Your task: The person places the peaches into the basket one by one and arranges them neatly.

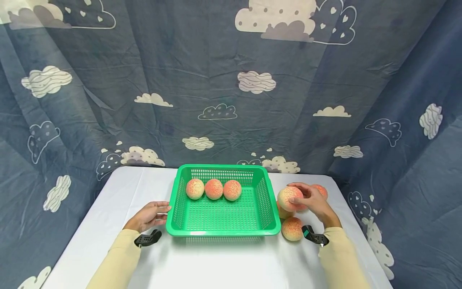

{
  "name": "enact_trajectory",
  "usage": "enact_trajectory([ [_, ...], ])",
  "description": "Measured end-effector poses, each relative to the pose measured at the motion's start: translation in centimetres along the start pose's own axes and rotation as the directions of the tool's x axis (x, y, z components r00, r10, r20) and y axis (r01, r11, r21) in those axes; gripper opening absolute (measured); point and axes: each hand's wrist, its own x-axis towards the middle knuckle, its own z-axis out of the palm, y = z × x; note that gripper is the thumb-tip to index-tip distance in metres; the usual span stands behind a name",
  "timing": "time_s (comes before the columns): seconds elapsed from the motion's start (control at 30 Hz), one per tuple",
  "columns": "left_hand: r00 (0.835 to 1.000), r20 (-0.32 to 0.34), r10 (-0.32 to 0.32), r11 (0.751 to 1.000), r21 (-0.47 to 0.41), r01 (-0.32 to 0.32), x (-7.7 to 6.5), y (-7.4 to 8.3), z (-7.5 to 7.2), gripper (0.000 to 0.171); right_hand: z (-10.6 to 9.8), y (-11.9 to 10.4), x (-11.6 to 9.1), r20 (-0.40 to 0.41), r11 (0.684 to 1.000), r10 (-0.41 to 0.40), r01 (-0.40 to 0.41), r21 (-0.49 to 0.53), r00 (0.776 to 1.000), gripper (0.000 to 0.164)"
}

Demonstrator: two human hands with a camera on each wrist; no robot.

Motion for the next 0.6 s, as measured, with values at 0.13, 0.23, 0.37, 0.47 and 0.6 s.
enact_trajectory([
  [0.13, 1.000, 0.001, -0.007, 1.000, -0.009, 0.007, 0.0, 0.0, 0.0, 0.043, 1.0, -0.5, 1.3, 0.026, 0.999, -0.031, 0.031, 0.027, 0.999, 0.051],
  [0.23, 1.000, 0.006, -0.010, 1.000, -0.017, 0.010, 0.0, -0.1, 0.0, 0.042, 1.9, -1.0, 2.3, 0.046, 0.999, -0.041, 0.039, 0.032, 0.998, 0.051],
  [0.37, 1.000, 0.009, -0.012, 1.000, -0.022, 0.012, 0.0, -0.1, 0.0, 0.040, 3.1, -1.8, 3.6, 0.074, 0.999, -0.025, 0.023, 0.027, 0.997, 0.052],
  [0.47, 1.000, 0.005, -0.010, 1.000, -0.020, 0.010, 0.0, -0.1, 0.0, 0.041, 3.7, -2.4, 4.7, 0.087, 1.000, -0.009, 0.008, 0.015, 0.996, 0.054],
  [0.6, 1.000, 0.001, -0.009, 1.000, -0.018, 0.009, -0.1, 0.1, 0.1, 0.040, 4.7, -3.3, 6.0, 0.102, 1.000, -0.020, 0.019, 0.011, 0.995, 0.054],
])
